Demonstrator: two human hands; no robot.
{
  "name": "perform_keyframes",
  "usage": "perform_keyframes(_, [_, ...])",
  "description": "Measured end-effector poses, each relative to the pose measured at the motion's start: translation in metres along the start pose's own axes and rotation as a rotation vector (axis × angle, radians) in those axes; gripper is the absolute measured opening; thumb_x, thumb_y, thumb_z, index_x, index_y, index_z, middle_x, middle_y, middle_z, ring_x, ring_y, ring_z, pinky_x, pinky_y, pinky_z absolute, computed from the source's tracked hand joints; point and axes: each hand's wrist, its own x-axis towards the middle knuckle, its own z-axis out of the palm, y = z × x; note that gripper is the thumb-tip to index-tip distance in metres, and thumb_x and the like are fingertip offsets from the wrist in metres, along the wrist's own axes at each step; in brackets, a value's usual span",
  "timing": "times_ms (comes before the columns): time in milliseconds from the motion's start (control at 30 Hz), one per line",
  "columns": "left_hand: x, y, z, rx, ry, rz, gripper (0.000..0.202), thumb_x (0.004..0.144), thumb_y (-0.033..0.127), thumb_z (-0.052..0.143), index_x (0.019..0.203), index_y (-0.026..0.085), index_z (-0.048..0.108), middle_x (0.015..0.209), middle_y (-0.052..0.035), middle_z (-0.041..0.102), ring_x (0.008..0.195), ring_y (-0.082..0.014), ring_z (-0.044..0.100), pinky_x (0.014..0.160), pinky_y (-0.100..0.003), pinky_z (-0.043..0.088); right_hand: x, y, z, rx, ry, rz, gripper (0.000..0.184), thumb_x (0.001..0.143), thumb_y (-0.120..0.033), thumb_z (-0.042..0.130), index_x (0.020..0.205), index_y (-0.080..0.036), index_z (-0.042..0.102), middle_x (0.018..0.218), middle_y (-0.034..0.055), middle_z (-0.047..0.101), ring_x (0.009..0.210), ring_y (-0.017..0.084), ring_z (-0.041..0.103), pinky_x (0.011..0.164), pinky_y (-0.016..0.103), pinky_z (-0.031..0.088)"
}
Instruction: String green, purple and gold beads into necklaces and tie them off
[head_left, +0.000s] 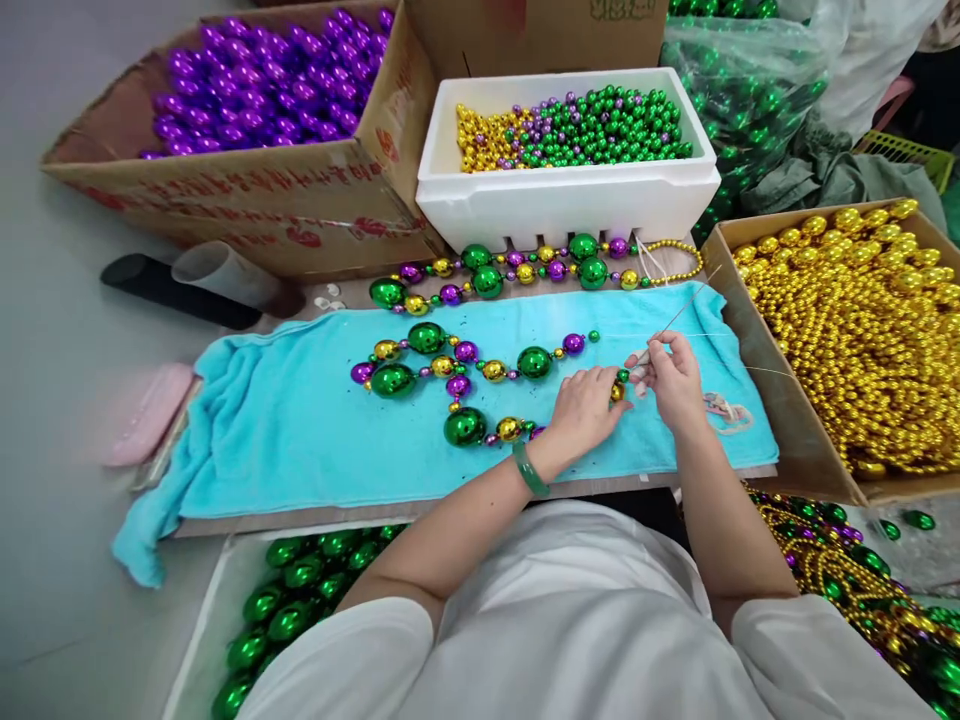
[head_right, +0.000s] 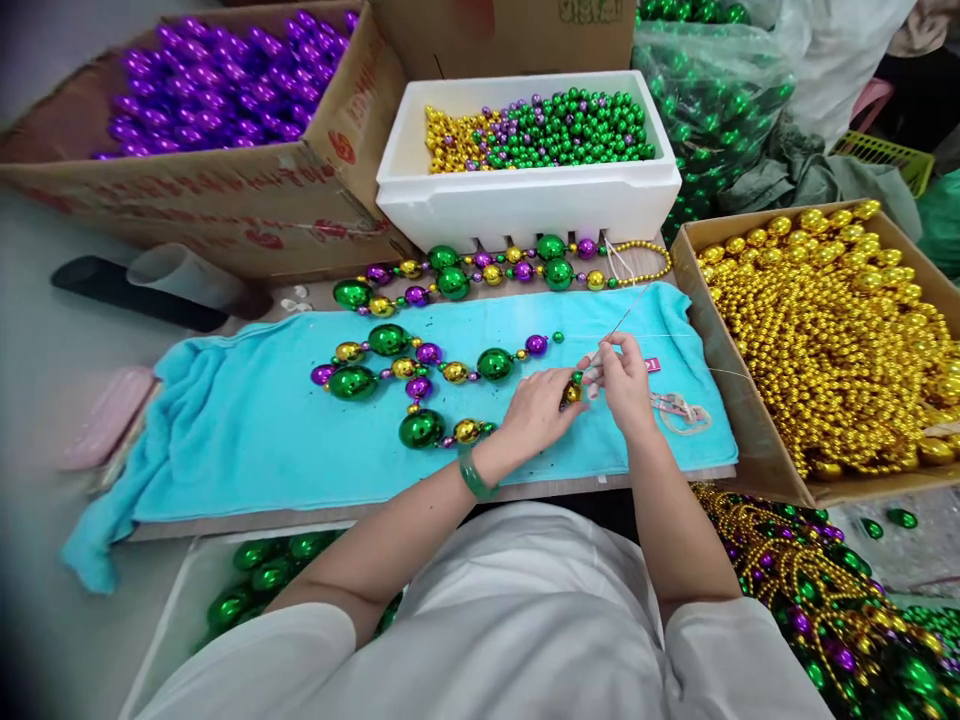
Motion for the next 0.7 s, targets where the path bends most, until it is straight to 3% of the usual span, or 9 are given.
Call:
perform_keyframes(100, [-0.008,0.003,0.000,0.156,0.000,-0.039,0.029,0.088,0.034,0.057,0.112,0.017,0.056,0.104,-0.0083,0.063,0.097,-0.0255,0.059,0.081,-0.038,0.043,-0.002,0.005,-0.002,0.061,-0.017,0.055,0.027,0.071,-0.036,0.073,0.086,-0.019,0.057,0.070,0.0001,0.067,0.055,0.011,0.061,0.047,0.020,0.049])
perform_keyframes(167, [-0.013,0.005,-0.003,0.213,0.017,-0.049,0.029,0.089,0.031,0.056,0.115,0.018,0.054,0.105,-0.0079,0.063,0.097,-0.0253,0.058,0.081,-0.038,0.042,-0.003,0.009,-0.005,0.100,-0.034,0.092,0.025,0.070,-0.033,0.074,0.084,-0.018,0.060,0.072,0.0023,0.069,0.057,0.011,0.062,0.047,0.021,0.050])
perform_keyframes(367, [-0.042,0.009,0.001,0.282,0.055,-0.040,0.064,0.086,0.039,0.059,0.141,0.018,0.036,0.119,-0.0109,0.059,0.102,-0.0279,0.055,0.089,-0.042,0.039,-0.007,0.012,-0.015,0.230,-0.055,0.183,0.026,0.078,-0.041,0.069,0.092,-0.023,0.055,0.072,-0.0007,0.070,0.053,0.011,0.062,0.038,0.017,0.042])
perform_keyframes(567, [-0.070,-0.011,0.006,0.315,0.068,-0.094,0.068,0.088,0.042,0.054,0.147,0.018,0.030,0.130,-0.0139,0.055,0.108,-0.0299,0.053,0.097,-0.045,0.036,-0.008,0.016,-0.017,0.267,-0.039,0.223,0.020,0.074,-0.026,0.072,0.086,-0.018,0.059,0.074,0.0027,0.070,0.062,0.011,0.065,0.056,0.020,0.054])
perform_keyframes(700, [-0.077,-0.024,0.006,0.323,0.078,-0.112,0.071,0.086,0.044,0.055,0.147,0.017,0.031,0.132,-0.0152,0.053,0.109,-0.0312,0.053,0.100,-0.046,0.035,-0.011,0.015,-0.014,0.222,-0.098,0.202,0.027,0.078,-0.039,0.069,0.091,-0.022,0.053,0.078,0.0009,0.070,0.061,0.012,0.064,0.046,0.019,0.048])
